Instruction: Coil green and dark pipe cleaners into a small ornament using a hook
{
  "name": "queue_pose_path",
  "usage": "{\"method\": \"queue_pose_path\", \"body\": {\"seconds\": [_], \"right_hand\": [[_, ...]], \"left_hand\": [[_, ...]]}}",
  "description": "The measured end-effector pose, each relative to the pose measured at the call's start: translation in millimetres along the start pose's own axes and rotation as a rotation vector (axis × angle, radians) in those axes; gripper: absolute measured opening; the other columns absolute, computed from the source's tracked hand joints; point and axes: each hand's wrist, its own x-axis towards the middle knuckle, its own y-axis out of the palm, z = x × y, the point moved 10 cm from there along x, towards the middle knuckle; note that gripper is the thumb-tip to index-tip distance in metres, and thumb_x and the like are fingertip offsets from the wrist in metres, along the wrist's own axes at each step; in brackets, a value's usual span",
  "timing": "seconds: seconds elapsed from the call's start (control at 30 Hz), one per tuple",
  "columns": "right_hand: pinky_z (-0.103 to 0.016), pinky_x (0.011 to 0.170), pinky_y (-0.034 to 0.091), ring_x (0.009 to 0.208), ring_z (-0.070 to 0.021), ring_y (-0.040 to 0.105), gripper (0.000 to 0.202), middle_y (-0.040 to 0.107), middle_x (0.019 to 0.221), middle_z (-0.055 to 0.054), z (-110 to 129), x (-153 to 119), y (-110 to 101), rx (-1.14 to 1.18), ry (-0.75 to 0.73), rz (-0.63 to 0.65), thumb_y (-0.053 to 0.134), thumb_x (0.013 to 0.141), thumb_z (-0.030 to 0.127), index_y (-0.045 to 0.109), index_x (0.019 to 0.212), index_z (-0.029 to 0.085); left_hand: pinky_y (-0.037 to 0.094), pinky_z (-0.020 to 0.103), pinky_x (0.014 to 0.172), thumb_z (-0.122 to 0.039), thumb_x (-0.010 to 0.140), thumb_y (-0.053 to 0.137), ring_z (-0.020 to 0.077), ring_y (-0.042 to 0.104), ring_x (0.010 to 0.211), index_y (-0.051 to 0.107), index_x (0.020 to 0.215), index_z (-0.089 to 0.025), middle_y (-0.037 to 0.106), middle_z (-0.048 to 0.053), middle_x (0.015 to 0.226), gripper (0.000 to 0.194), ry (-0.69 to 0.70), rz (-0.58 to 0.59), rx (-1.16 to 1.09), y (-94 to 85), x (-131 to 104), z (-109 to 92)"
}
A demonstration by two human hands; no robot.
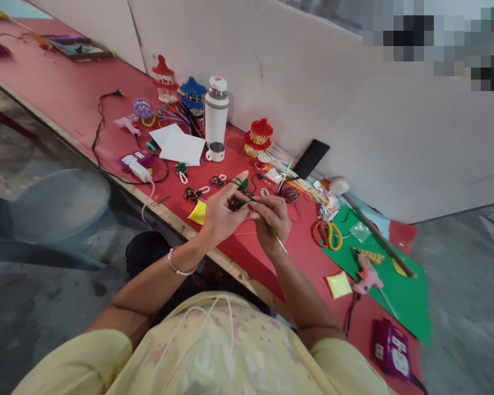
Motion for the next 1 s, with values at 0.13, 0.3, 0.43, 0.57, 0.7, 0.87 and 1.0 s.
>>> {"method": "queue_pose_path", "body": {"seconds": [0.13,0.3,0.43,0.57,0.7,0.87,1.0], "right_hand": [[-0.046,0.092,0.060,0.104,-0.0243,0.071,0.034,0.075,0.111,-0.006,-2.8,-7.4,-0.7,-0.032,0.002,-0.108,0.073,0.100,0.033,0.075,0.131,0.045],[-0.048,0.090,0.061,0.100,-0.0253,0.073,0.041,0.079,0.114,-0.004,-10.8,0.0,3.6,0.096,-0.068,0.057,0.080,0.094,0.036,0.074,0.132,0.050],[-0.047,0.086,0.063,0.100,-0.0250,0.075,0.046,0.083,0.114,-0.003,-12.3,9.6,1.0,0.140,-0.101,0.212,0.083,0.091,0.035,0.072,0.134,0.049],[-0.046,0.087,0.064,0.104,-0.0247,0.076,0.047,0.085,0.120,-0.005,-5.8,15.3,-4.8,0.177,-0.102,0.294,0.082,0.093,0.029,0.073,0.137,0.042],[-0.044,0.088,0.065,0.102,-0.0229,0.077,0.045,0.086,0.119,-0.006,2.6,19.0,-13.0,0.173,-0.127,0.316,0.082,0.092,0.026,0.075,0.135,0.037],[-0.045,0.087,0.066,0.100,-0.0233,0.079,0.039,0.086,0.118,-0.005,5.1,21.0,-18.1,0.159,-0.111,0.364,0.081,0.094,0.027,0.076,0.131,0.038],[-0.045,0.088,0.066,0.100,-0.0232,0.079,0.042,0.086,0.117,-0.005,8.0,21.5,-22.0,0.196,-0.100,0.373,0.081,0.093,0.026,0.075,0.134,0.037]], "left_hand": [[0.034,0.018,0.047,-0.023,0.066,0.089,0.0060,0.048,0.048,0.071,0.141,-0.016,0.059,-0.008,0.062,0.077,-0.351,0.127,-0.390,17.6,-4.9,20.4],[0.024,0.017,0.042,-0.017,0.062,0.092,0.0026,0.040,0.043,0.077,0.130,-0.015,0.061,-0.006,0.062,0.069,-0.513,0.280,-0.547,17.4,-6.1,25.2],[0.022,0.016,0.041,-0.014,0.062,0.091,0.0040,0.045,0.046,0.079,0.127,-0.016,0.060,-0.006,0.062,0.066,-0.512,0.294,-0.505,7.0,-3.0,27.7],[0.020,0.016,0.040,-0.014,0.062,0.090,0.0043,0.046,0.044,0.079,0.128,-0.016,0.058,-0.007,0.060,0.068,-0.495,0.299,-0.479,4.8,-1.0,27.7],[0.021,0.016,0.040,-0.014,0.061,0.091,0.0031,0.046,0.043,0.081,0.124,-0.017,0.061,-0.006,0.064,0.064,-0.479,0.301,-0.467,5.0,1.2,26.9],[0.022,0.017,0.040,-0.013,0.059,0.092,0.0022,0.044,0.042,0.084,0.116,-0.016,0.062,-0.005,0.064,0.058,-0.483,0.309,-0.454,6.1,0.8,24.7],[0.022,0.017,0.040,-0.014,0.059,0.092,0.0025,0.043,0.043,0.084,0.116,-0.015,0.064,-0.003,0.065,0.057,-0.493,0.331,-0.430,8.0,-0.5,24.6]]}}
